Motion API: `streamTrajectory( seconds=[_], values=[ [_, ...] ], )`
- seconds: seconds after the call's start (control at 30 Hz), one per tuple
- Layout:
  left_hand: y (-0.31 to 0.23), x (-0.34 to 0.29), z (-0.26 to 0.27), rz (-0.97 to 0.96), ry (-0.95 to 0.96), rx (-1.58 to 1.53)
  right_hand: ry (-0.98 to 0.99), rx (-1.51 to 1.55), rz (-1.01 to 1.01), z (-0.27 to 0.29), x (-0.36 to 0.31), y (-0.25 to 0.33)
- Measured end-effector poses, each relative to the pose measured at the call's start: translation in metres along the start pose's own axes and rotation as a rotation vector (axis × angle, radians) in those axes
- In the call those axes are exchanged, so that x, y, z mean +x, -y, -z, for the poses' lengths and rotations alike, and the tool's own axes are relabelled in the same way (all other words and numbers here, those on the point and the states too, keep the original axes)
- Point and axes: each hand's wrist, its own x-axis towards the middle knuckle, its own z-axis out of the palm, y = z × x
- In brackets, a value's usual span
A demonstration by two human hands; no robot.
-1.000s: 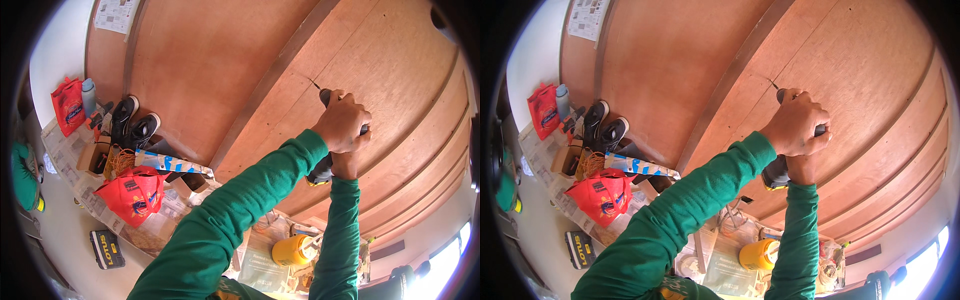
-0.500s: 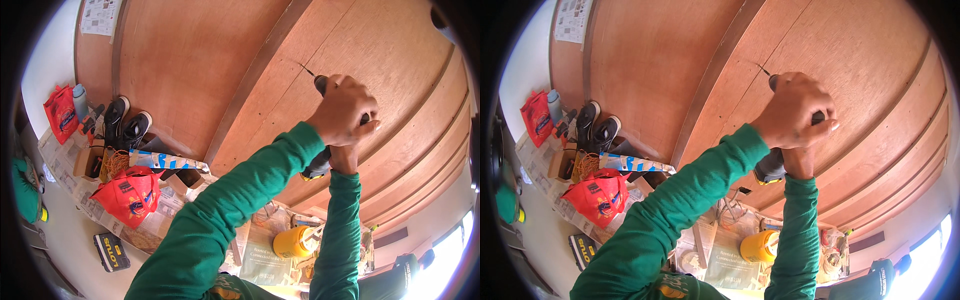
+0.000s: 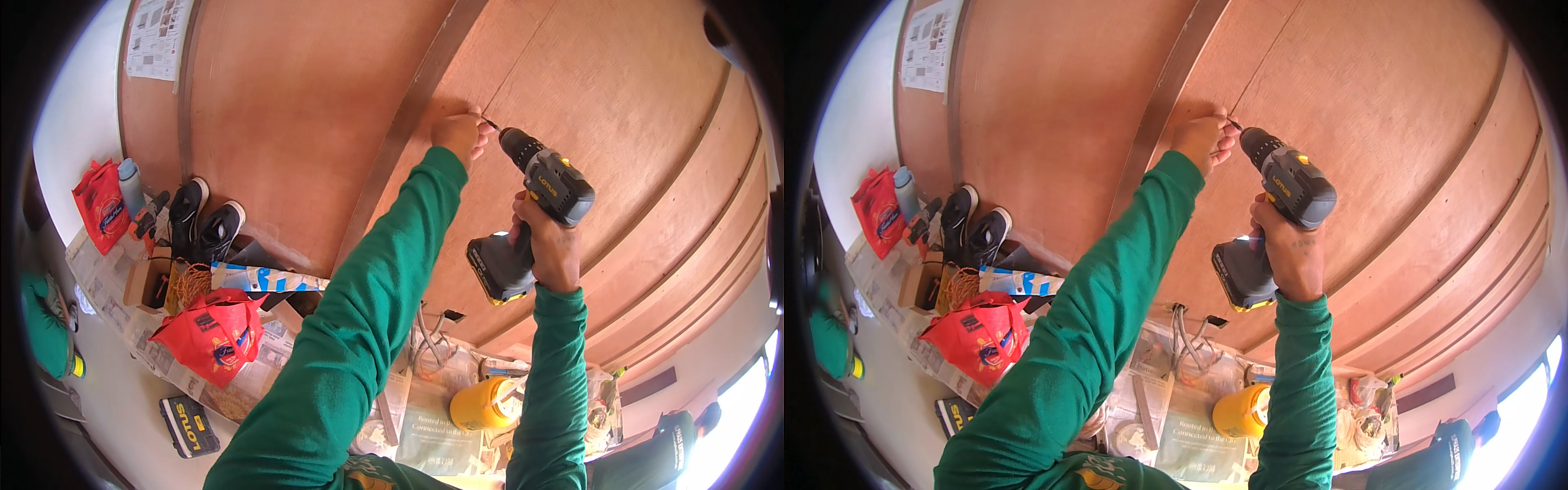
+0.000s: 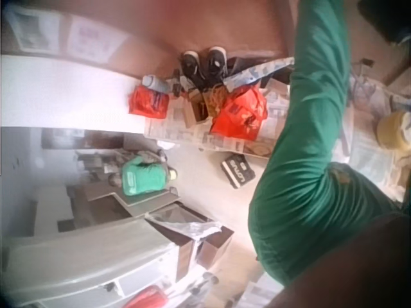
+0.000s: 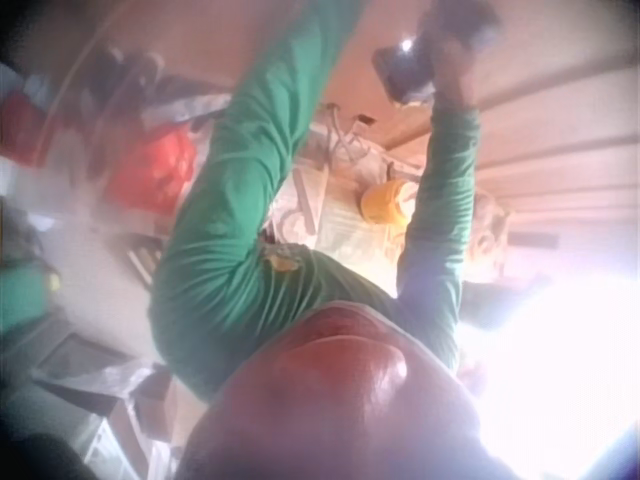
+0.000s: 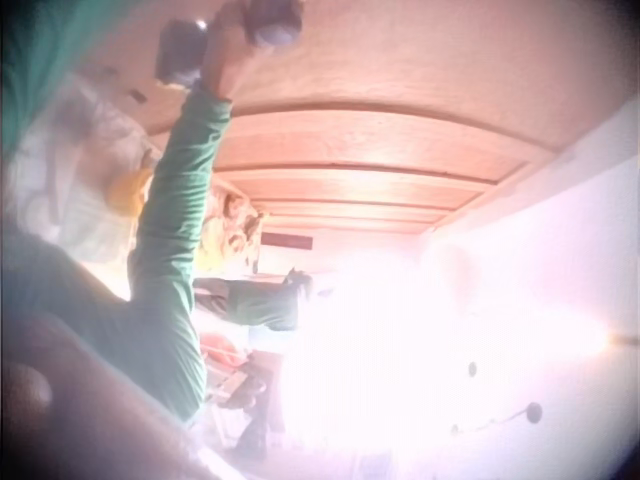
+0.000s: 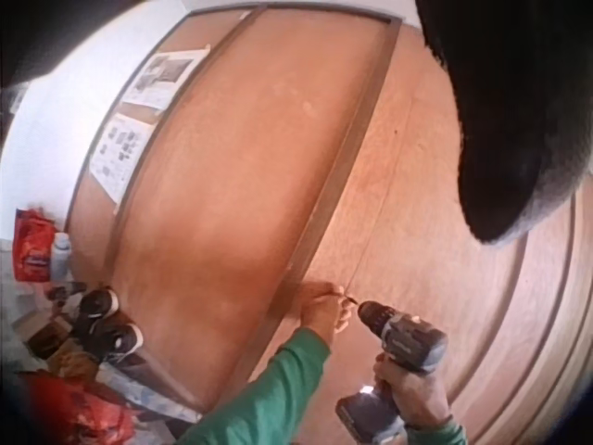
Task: The person uses a cordless drill to drive screws into a wooden panel mounted on a wall. They repeatedly pick up screws, insert them into the drill, and fasten them into the wood. The workspace is cluttered with tools and construction materials.
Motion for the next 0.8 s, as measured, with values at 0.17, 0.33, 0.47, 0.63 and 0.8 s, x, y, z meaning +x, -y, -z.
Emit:
streamTrajectory(
  seconds=[0.17,0.33,0.47,0.63,0.8],
  values=[
    [0.003,0.01,0.007,-0.011,0.136,-0.087,0.003,-0.003,0.037,0.001,-0.002,0.0],
    [0.005,0.007,0.004,-0.018,0.142,-0.095,-0.013,0.011,0.044,0.003,-0.004,-0.002],
    [0.007,0.003,0.004,-0.034,0.129,-0.111,-0.015,0.005,0.053,0.003,-0.008,-0.007],
    [0.038,-0.035,0.021,-0.061,0.174,-0.105,-0.155,-0.038,0.13,0.014,-0.064,-0.027],
    [0.158,-0.139,0.088,-0.113,0.212,0.061,-0.074,-0.28,-0.091,0.072,-0.206,-0.046]
  ],
)
